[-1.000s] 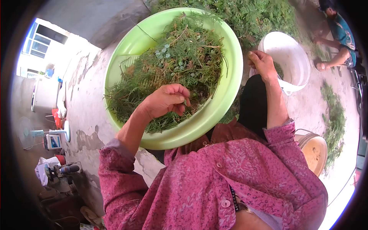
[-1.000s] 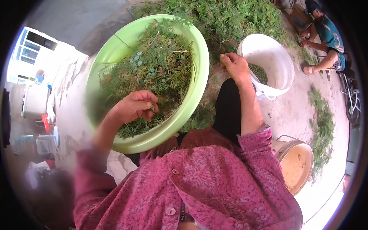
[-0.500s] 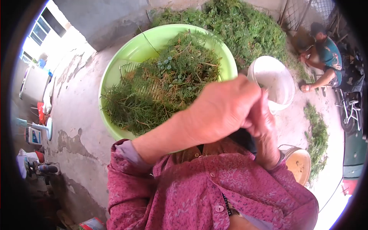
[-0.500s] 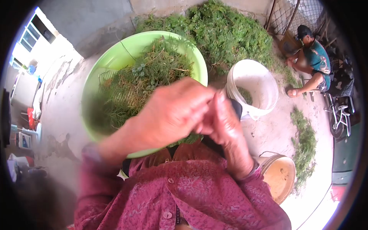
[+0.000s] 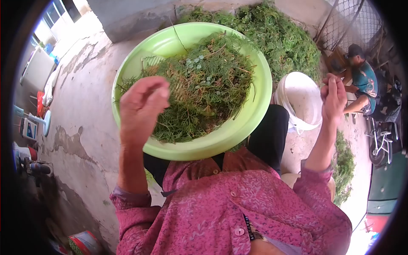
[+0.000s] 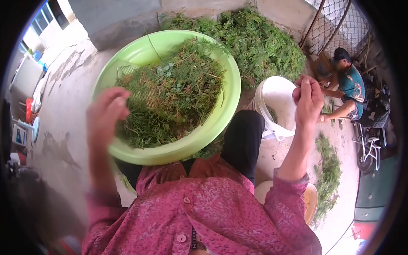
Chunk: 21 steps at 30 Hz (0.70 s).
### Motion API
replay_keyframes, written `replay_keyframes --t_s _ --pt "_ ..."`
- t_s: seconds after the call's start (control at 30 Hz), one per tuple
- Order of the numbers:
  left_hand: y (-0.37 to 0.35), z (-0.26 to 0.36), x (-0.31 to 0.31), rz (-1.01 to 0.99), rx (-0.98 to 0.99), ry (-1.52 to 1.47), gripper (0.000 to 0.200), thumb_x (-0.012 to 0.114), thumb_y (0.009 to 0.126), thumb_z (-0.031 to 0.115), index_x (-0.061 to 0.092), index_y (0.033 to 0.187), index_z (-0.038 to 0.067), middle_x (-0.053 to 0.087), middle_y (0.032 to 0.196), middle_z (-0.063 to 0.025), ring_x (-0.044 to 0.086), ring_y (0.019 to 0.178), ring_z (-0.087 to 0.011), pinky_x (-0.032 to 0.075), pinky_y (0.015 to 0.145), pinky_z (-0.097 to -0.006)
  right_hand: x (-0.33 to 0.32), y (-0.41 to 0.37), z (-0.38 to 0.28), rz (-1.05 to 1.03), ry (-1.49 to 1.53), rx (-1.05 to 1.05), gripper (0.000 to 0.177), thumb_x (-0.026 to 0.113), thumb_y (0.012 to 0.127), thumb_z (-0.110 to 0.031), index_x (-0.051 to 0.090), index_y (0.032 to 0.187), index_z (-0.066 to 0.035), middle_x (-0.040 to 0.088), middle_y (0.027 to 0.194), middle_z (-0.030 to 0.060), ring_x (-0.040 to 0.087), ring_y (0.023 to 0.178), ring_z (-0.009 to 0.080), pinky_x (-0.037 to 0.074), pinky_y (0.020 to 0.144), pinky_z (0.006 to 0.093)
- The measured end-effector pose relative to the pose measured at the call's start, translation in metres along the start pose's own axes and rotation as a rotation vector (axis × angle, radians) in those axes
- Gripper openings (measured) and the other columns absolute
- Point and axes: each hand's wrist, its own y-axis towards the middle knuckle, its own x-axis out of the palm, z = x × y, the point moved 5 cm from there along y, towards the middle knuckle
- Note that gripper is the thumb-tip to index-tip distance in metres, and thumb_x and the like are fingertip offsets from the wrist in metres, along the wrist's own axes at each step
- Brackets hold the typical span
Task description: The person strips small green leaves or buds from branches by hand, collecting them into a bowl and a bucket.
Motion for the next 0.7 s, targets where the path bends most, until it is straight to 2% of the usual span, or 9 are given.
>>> replay_keyframes --t_s 0.03,0.07,0.13,0.17,0.23,0.27,0.37,0.6,0.7 --pt "-0.007 -0.004 -0.014 0.073 -0.092 -0.011 0.017 0.063 0.080 0.011 0.060 0.095 0.002 0.059 0.076 -0.0001 0.052 0.061 -0.0060 0.044 0.054 -0.0214 -0.014 0.016 0.017 0.084 -0.363 -0.060 0.026 0.054 0.086 -0.019 0.057 0.106 -0.002 0.062 0.090 0.0097 0.058 0.063 0.0116 0.047 0.054 0.0233" --pt "-0.016 -0.010 -0.025 0.144 -0.184 -0.023 0.016 0.062 0.082 0.012 0.060 0.094 0.001 0.059 0.077 0.0001 0.052 0.061 -0.0060 0.043 0.054 -0.0205 -0.026 0.023 0.048 0.080 -0.368 -0.065 0.026 0.054 0.086 -0.019 0.057 0.106 -0.002 0.062 0.090 0.0097 0.058 0.063 0.0116 0.047 0.054 0.0233" --pt "-0.031 -0.018 -0.034 0.151 -0.180 -0.021 0.016 0.060 0.083 0.012 0.060 0.094 0.001 0.059 0.078 0.0001 0.052 0.061 -0.0060 0.042 0.055 -0.0196 -0.014 0.021 0.068 0.050 -1.456 -0.609 0.042 0.059 0.081 -0.028 0.055 0.113 -0.002 0.062 0.098 0.0163 0.062 0.085 0.0258 0.049 0.070 0.0354" --pt "-0.036 -0.022 -0.035 0.161 -0.179 -0.011 0.016 0.059 0.084 0.013 0.061 0.094 0.000 0.060 0.079 0.0001 0.052 0.061 -0.0060 0.041 0.056 -0.0187 -0.012 0.026 0.068 0.045 -1.458 -0.625 0.042 0.059 0.081 -0.028 0.055 0.113 -0.002 0.062 0.098 0.0163 0.062 0.085 0.0258 0.049 0.070 0.0354" --pt "-0.045 -0.025 -0.035 0.175 -0.199 -0.016 0.015 0.059 0.084 0.012 0.061 0.094 0.000 0.059 0.077 0.0004 0.052 0.061 -0.0059 0.041 0.056 -0.0188 -0.006 0.024 0.082 -0.238 -1.126 -0.226 0.052 0.060 0.077 -0.036 0.054 0.116 -0.003 0.061 0.098 0.0207 0.059 0.094 0.0334 0.046 0.082 0.0396" --pt "-0.044 -0.022 -0.036 0.175 -0.207 -0.009 0.015 0.059 0.084 0.012 0.061 0.093 0.000 0.059 0.076 0.0003 0.052 0.061 -0.0060 0.041 0.056 -0.0191 0.015 0.016 0.065 -0.387 -0.900 -0.117 0.051 0.058 0.078 -0.039 0.055 0.113 -0.003 0.062 0.097 0.0196 0.061 0.091 0.0306 0.047 0.080 0.0363" --pt "-0.033 -0.019 -0.042 0.179 -0.180 -0.038 0.015 0.058 0.085 0.012 0.061 0.092 -0.001 0.059 0.074 -0.0008 0.052 0.060 -0.0064 0.041 0.055 -0.0201 0.075 -0.012 0.008 -0.590 -0.603 -0.136 0.039 0.060 0.082 -0.022 0.054 0.114 0.000 0.062 0.103 0.0135 0.060 0.092 0.0185 0.046 0.080 0.0284" --pt "0.011 -0.014 -0.073 0.313 0.039 -0.287 0.016 0.058 0.085 0.013 0.064 0.091 -0.001 0.065 0.081 -0.0069 0.052 0.060 -0.0079 0.043 0.056 -0.0209 0.185 -0.073 -0.053 -1.082 -0.568 -0.315 0.037 0.062 0.080 -0.018 0.055 0.112 -0.001 0.064 0.092 0.0130 0.062 0.078 0.0167 0.049 0.069 0.0276" --pt "0.028 -0.006 -0.094 0.344 0.197 -0.346 0.015 0.058 0.084 0.012 0.064 0.089 -0.001 0.065 0.081 -0.0078 0.052 0.060 -0.0078 0.042 0.056 -0.0211 0.222 -0.084 -0.038 -1.238 -0.520 -0.203 0.036 0.063 0.079 -0.018 0.055 0.111 -0.001 0.064 0.089 0.0130 0.062 0.077 0.0171 0.049 0.069 0.0279"
